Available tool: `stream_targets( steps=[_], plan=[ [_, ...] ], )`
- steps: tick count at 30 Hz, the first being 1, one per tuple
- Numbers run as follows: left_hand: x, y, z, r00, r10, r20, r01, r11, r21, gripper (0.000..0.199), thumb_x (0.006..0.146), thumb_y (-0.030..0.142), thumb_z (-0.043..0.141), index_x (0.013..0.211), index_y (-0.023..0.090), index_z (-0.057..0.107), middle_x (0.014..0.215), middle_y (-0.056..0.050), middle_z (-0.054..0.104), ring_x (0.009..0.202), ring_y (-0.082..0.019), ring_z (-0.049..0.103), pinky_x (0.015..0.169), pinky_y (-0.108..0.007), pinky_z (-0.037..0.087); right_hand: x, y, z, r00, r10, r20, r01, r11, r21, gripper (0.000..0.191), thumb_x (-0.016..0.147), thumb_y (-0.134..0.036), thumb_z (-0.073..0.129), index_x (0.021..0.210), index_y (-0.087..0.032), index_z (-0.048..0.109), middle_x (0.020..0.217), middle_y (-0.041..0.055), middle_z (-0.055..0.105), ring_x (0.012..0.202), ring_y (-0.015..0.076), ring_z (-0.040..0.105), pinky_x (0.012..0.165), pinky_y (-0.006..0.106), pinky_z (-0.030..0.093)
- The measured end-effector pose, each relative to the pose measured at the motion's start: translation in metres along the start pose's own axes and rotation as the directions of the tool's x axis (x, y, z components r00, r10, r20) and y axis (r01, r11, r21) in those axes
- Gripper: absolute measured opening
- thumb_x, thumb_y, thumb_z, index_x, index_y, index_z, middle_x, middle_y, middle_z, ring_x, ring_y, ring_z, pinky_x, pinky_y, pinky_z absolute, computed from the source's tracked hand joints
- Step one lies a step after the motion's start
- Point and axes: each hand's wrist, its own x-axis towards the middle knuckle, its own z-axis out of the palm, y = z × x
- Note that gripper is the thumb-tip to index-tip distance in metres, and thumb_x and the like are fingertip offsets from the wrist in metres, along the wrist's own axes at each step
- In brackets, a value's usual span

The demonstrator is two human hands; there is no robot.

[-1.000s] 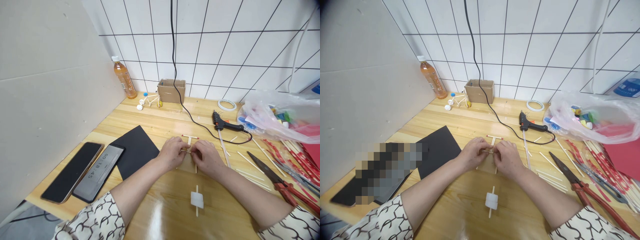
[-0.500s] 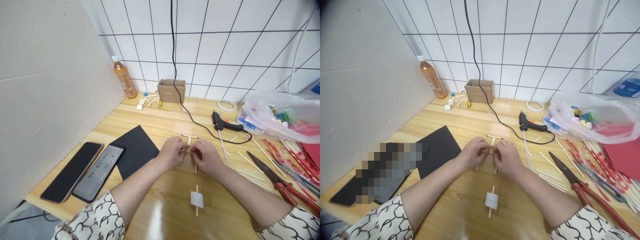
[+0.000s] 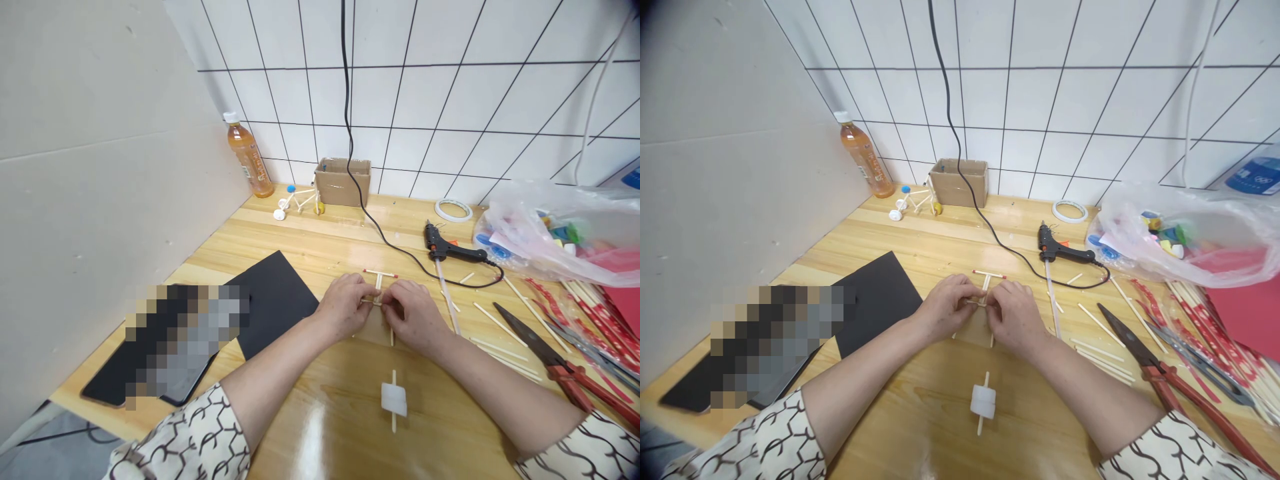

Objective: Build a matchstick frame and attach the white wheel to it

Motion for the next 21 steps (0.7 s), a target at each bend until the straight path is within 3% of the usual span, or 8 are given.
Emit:
stream_targets(
  steps=[21],
  plan=[
    [-0.0005, 0.0011, -0.0011, 1.000, 0.007, -0.003, -0.007, 1.000, -0.002, 0.026, 0.073, 0.011, 0.055, 0.094, 0.021, 0.068, 0.081, -0.003, 0.059, 0.080, -0.018, 0.055, 0.075, -0.031, 0.044, -0.0002, 0.0005, 0.0009, 1.000, -0.001, 0.007, 0.001, 1.000, 0.002, 0.010, 0.075, -0.012, 0.049, 0.068, -0.019, 0.050, 0.071, 0.0032, 0.056, 0.071, 0.0195, 0.050, 0.065, 0.031, 0.032]
  ],
)
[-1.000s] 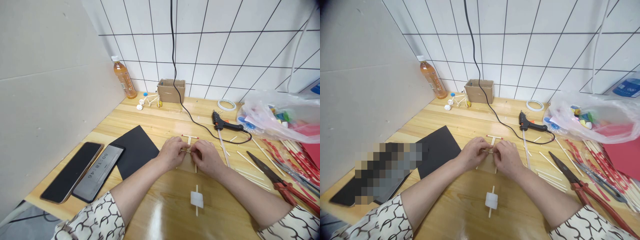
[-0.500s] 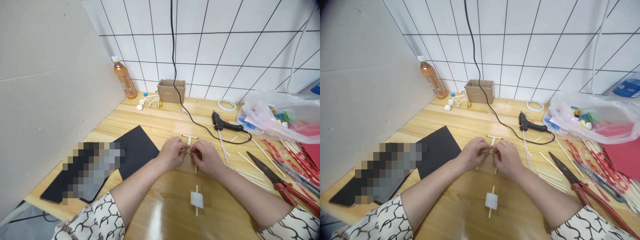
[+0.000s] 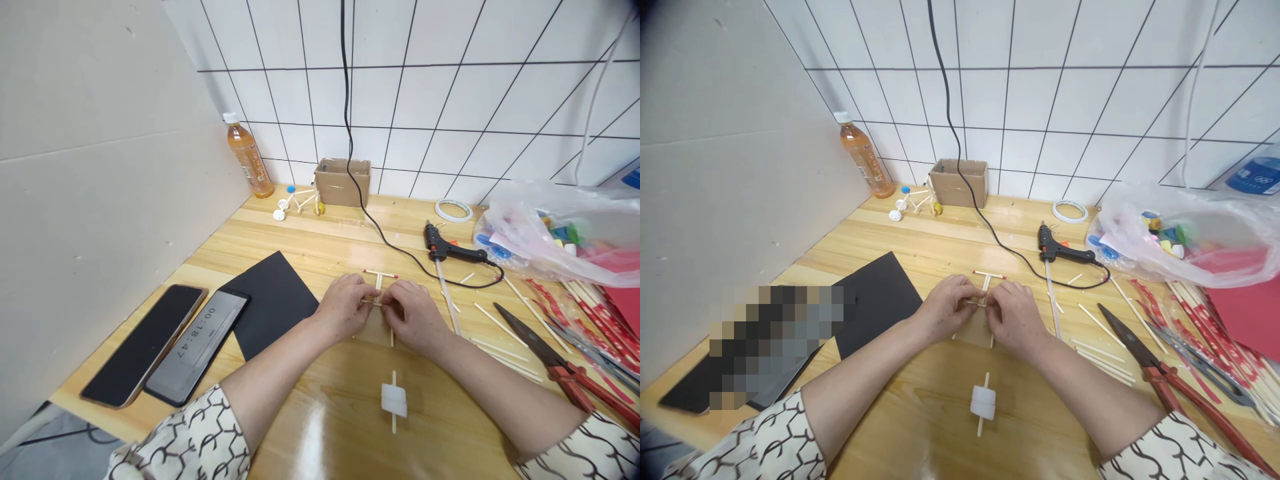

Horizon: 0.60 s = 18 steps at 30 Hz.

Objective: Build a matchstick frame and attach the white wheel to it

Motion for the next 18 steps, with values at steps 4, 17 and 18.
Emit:
stream_targets(
  steps=[4, 17, 18],
  plan=[
    [0.0000, 0.0007, -0.0005, 1.000, -0.005, 0.006, 0.005, 1.000, 0.005, 0.026, 0.073, 0.011, 0.056, 0.094, 0.021, 0.068, 0.081, -0.003, 0.059, 0.080, -0.018, 0.055, 0.076, -0.031, 0.044, 0.0000, -0.0004, -0.0005, 1.000, 0.000, 0.004, 0.000, 1.000, -0.003, 0.010, 0.075, -0.012, 0.049, 0.068, -0.019, 0.050, 0.070, 0.0031, 0.056, 0.071, 0.0193, 0.049, 0.064, 0.031, 0.032],
    [-0.0005, 0.0006, -0.0009, 1.000, -0.002, 0.017, 0.002, 1.000, -0.004, 0.029, 0.073, 0.010, 0.054, 0.097, 0.019, 0.068, 0.081, -0.004, 0.058, 0.079, -0.018, 0.054, 0.075, -0.031, 0.044, -0.0001, -0.0012, -0.0013, 1.000, 0.005, 0.004, -0.005, 1.000, 0.000, 0.009, 0.074, -0.012, 0.050, 0.069, -0.019, 0.051, 0.071, 0.0031, 0.056, 0.071, 0.0192, 0.050, 0.065, 0.031, 0.032],
    [-0.0006, 0.0007, -0.0010, 1.000, -0.001, 0.018, 0.001, 1.000, -0.006, 0.029, 0.073, 0.010, 0.054, 0.097, 0.019, 0.068, 0.081, -0.004, 0.058, 0.079, -0.018, 0.054, 0.076, -0.031, 0.044, -0.0002, -0.0012, -0.0012, 1.000, 0.004, 0.004, -0.004, 1.000, 0.000, 0.009, 0.075, -0.012, 0.050, 0.069, -0.019, 0.051, 0.071, 0.0031, 0.056, 0.071, 0.0192, 0.050, 0.065, 0.031, 0.032]
  ],
)
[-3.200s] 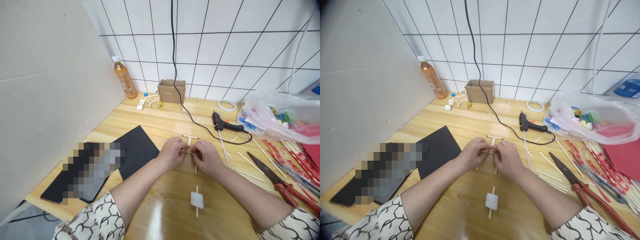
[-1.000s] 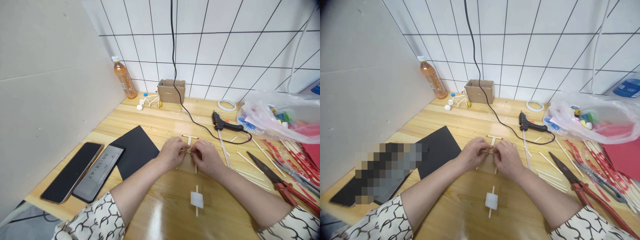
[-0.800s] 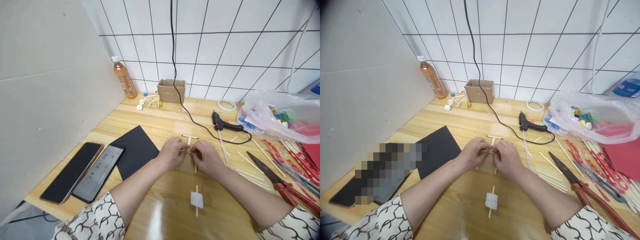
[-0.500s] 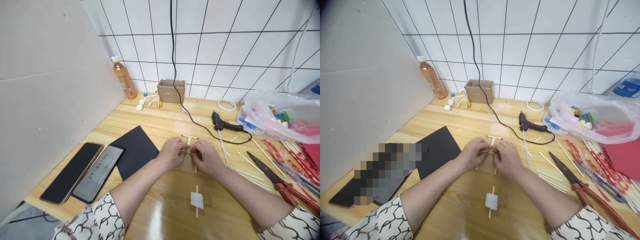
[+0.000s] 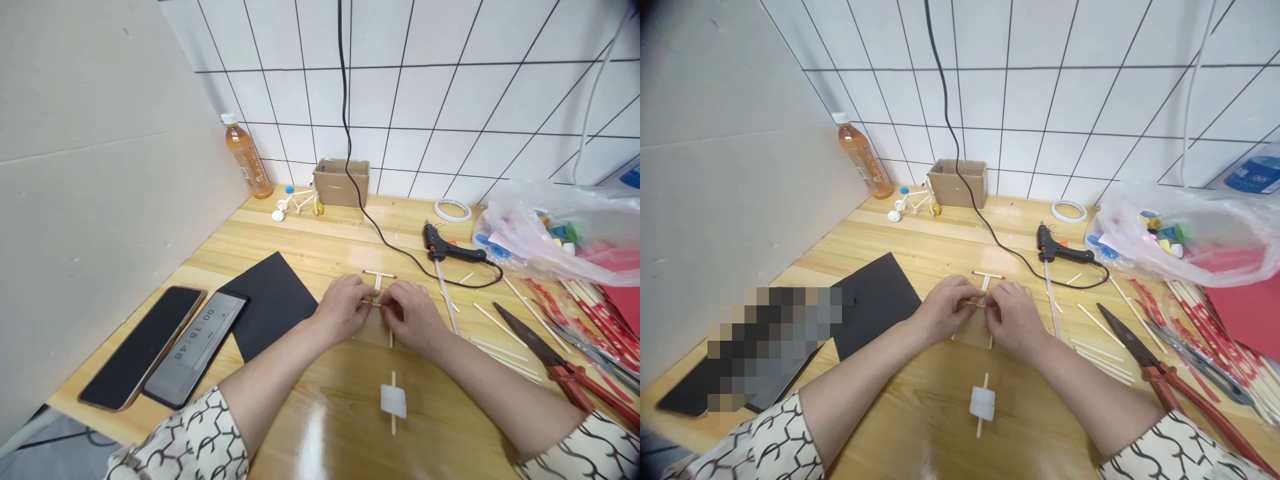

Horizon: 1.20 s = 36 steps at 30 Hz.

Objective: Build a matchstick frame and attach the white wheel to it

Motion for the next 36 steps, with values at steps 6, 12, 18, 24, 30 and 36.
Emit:
stream_targets(
  steps=[6, 12, 18, 24, 30, 36],
  plan=[
    [-0.0001, 0.0012, -0.0011, 1.000, -0.008, 0.015, 0.008, 1.000, 0.002, 0.031, 0.074, 0.010, 0.054, 0.100, 0.019, 0.068, 0.082, -0.005, 0.059, 0.082, -0.018, 0.054, 0.077, -0.031, 0.043, -0.0003, 0.0009, 0.0002, 1.000, -0.003, 0.001, 0.003, 1.000, 0.005, 0.009, 0.075, -0.012, 0.049, 0.069, -0.019, 0.051, 0.071, 0.0029, 0.055, 0.071, 0.0189, 0.049, 0.065, 0.031, 0.032],
    [-0.0003, 0.0019, -0.0022, 1.000, -0.013, 0.014, 0.012, 1.000, 0.008, 0.031, 0.074, 0.011, 0.054, 0.101, 0.019, 0.067, 0.081, -0.004, 0.058, 0.081, -0.018, 0.054, 0.077, -0.031, 0.044, -0.0003, 0.0012, 0.0003, 1.000, -0.006, 0.004, 0.006, 1.000, 0.010, 0.009, 0.075, -0.012, 0.049, 0.070, -0.019, 0.052, 0.071, 0.0029, 0.055, 0.071, 0.0188, 0.049, 0.065, 0.031, 0.031],
    [-0.0011, 0.0021, -0.0022, 1.000, -0.010, 0.010, 0.010, 1.000, 0.004, 0.032, 0.073, 0.010, 0.053, 0.101, 0.019, 0.067, 0.081, -0.004, 0.058, 0.081, -0.018, 0.054, 0.077, -0.030, 0.044, -0.0004, 0.0009, 0.0001, 1.000, -0.006, 0.002, 0.006, 1.000, 0.017, 0.008, 0.074, -0.012, 0.049, 0.069, -0.018, 0.052, 0.071, 0.0030, 0.055, 0.070, 0.0189, 0.048, 0.065, 0.031, 0.032],
    [-0.0013, 0.0029, -0.0026, 1.000, -0.017, 0.016, 0.016, 1.000, 0.016, 0.032, 0.074, 0.011, 0.052, 0.102, 0.019, 0.067, 0.082, -0.004, 0.058, 0.081, -0.018, 0.054, 0.076, -0.030, 0.044, -0.0005, 0.0011, 0.0005, 1.000, -0.009, -0.005, 0.010, 0.999, 0.034, 0.007, 0.074, -0.012, 0.050, 0.070, -0.018, 0.051, 0.070, 0.0028, 0.054, 0.070, 0.0189, 0.048, 0.065, 0.031, 0.032],
    [-0.0014, 0.0022, -0.0019, 1.000, -0.009, 0.010, 0.009, 1.000, 0.013, 0.032, 0.074, 0.010, 0.052, 0.101, 0.018, 0.067, 0.081, -0.005, 0.058, 0.080, -0.018, 0.054, 0.076, -0.031, 0.044, -0.0011, 0.0027, 0.0008, 0.999, -0.008, -0.031, 0.010, 0.997, 0.075, 0.009, 0.075, -0.012, 0.050, 0.070, -0.019, 0.051, 0.070, 0.0027, 0.055, 0.071, 0.0189, 0.049, 0.066, 0.032, 0.033],
    [-0.0026, 0.0035, -0.0033, 1.000, -0.008, -0.002, 0.008, 1.000, -0.013, 0.032, 0.074, 0.011, 0.053, 0.102, 0.018, 0.066, 0.079, -0.004, 0.058, 0.080, -0.018, 0.054, 0.074, -0.031, 0.045, -0.0011, 0.0041, -0.0002, 0.997, 0.012, -0.081, 0.000, 0.989, 0.151, 0.009, 0.074, -0.011, 0.048, 0.069, -0.019, 0.050, 0.068, 0.0019, 0.056, 0.068, 0.0182, 0.049, 0.064, 0.031, 0.035]
  ],
)
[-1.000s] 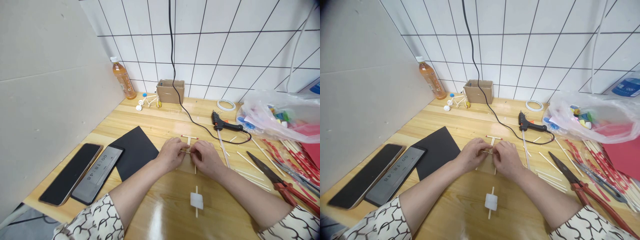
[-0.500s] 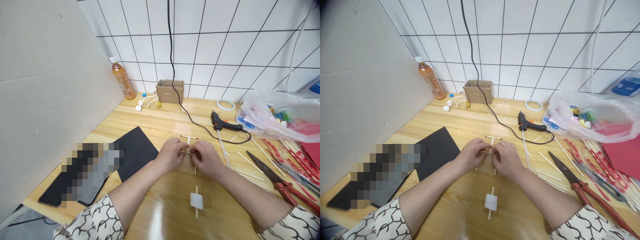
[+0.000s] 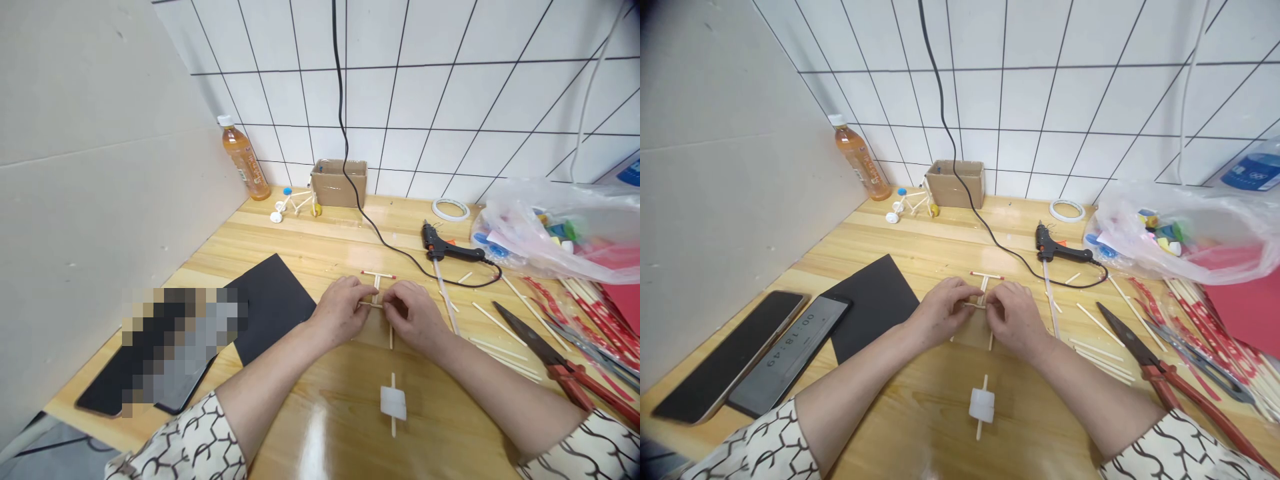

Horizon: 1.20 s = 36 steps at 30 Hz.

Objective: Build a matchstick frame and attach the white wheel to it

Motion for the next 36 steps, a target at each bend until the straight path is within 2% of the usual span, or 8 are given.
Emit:
stream_targets(
  steps=[5, 9, 12, 16, 25, 33, 36],
  plan=[
    [-0.002, 0.000, -0.006, 0.999, -0.008, -0.036, 0.008, 1.000, -0.021, 0.032, 0.074, 0.010, 0.053, 0.102, 0.019, 0.064, 0.086, -0.004, 0.059, 0.086, -0.019, 0.055, 0.078, -0.031, 0.046, 0.001, -0.003, -0.002, 0.998, 0.039, -0.052, -0.035, 0.996, 0.086, 0.009, 0.074, -0.013, 0.048, 0.069, -0.020, 0.052, 0.066, 0.0018, 0.056, 0.067, 0.0181, 0.050, 0.062, 0.030, 0.037],
    [-0.008, 0.000, -0.021, 0.998, -0.038, -0.054, 0.039, 0.999, 0.035, 0.024, 0.076, 0.011, 0.052, 0.096, 0.018, 0.065, 0.089, -0.005, 0.060, 0.090, -0.019, 0.055, 0.081, -0.031, 0.045, 0.001, -0.005, -0.006, 0.990, 0.096, -0.098, -0.079, 0.983, 0.165, 0.008, 0.075, -0.016, 0.049, 0.069, -0.020, 0.053, 0.067, 0.0013, 0.057, 0.065, 0.0167, 0.052, 0.061, 0.029, 0.040],
    [-0.015, 0.005, -0.037, 0.998, -0.067, -0.018, 0.069, 0.990, 0.126, 0.017, 0.079, 0.015, 0.050, 0.088, 0.019, 0.065, 0.089, -0.005, 0.061, 0.090, -0.019, 0.055, 0.079, -0.031, 0.045, 0.000, -0.004, -0.009, 0.981, 0.143, -0.134, -0.112, 0.970, 0.215, 0.008, 0.077, -0.019, 0.049, 0.071, -0.020, 0.054, 0.069, 0.0016, 0.057, 0.068, 0.0167, 0.053, 0.064, 0.029, 0.042],
    [-0.025, 0.014, -0.051, 0.993, -0.098, 0.066, 0.083, 0.975, 0.204, 0.018, 0.082, 0.016, 0.046, 0.078, 0.020, 0.063, 0.082, -0.003, 0.061, 0.083, -0.018, 0.056, 0.072, -0.028, 0.044, 0.000, -0.003, -0.013, 0.963, 0.208, -0.170, -0.159, 0.952, 0.262, 0.010, 0.079, -0.023, 0.049, 0.071, -0.020, 0.054, 0.068, 0.0010, 0.057, 0.066, 0.0159, 0.053, 0.063, 0.029, 0.043],
    [-0.033, 0.028, -0.049, 0.942, -0.160, 0.296, 0.064, 0.948, 0.311, 0.016, 0.080, 0.019, 0.047, 0.067, 0.018, 0.057, 0.078, -0.003, 0.059, 0.077, -0.017, 0.056, 0.063, -0.027, 0.041, 0.004, -0.007, -0.024, 0.943, 0.263, -0.206, -0.197, 0.935, 0.294, 0.012, 0.077, -0.027, 0.051, 0.070, -0.019, 0.056, 0.065, 0.0007, 0.058, 0.063, 0.0149, 0.052, 0.063, 0.028, 0.042],
    [-0.030, 0.024, -0.057, 0.925, -0.223, 0.308, 0.117, 0.937, 0.328, 0.019, 0.081, 0.018, 0.041, 0.066, 0.018, 0.053, 0.078, -0.003, 0.060, 0.073, -0.017, 0.058, 0.062, -0.027, 0.041, 0.011, -0.009, -0.048, 0.926, 0.305, -0.225, -0.234, 0.927, 0.293, 0.012, 0.077, -0.030, 0.053, 0.074, -0.019, 0.058, 0.068, 0.0009, 0.058, 0.065, 0.0151, 0.052, 0.063, 0.029, 0.042],
    [-0.028, 0.019, -0.057, 0.921, -0.242, 0.306, 0.139, 0.936, 0.322, 0.018, 0.080, 0.017, 0.042, 0.068, 0.018, 0.055, 0.080, -0.004, 0.061, 0.075, -0.018, 0.059, 0.064, -0.028, 0.042, 0.013, -0.009, -0.061, 0.936, 0.278, -0.214, -0.239, 0.952, 0.190, 0.013, 0.075, -0.031, 0.053, 0.077, -0.020, 0.059, 0.071, 0.0023, 0.061, 0.067, 0.0168, 0.055, 0.064, 0.030, 0.043]
  ],
)
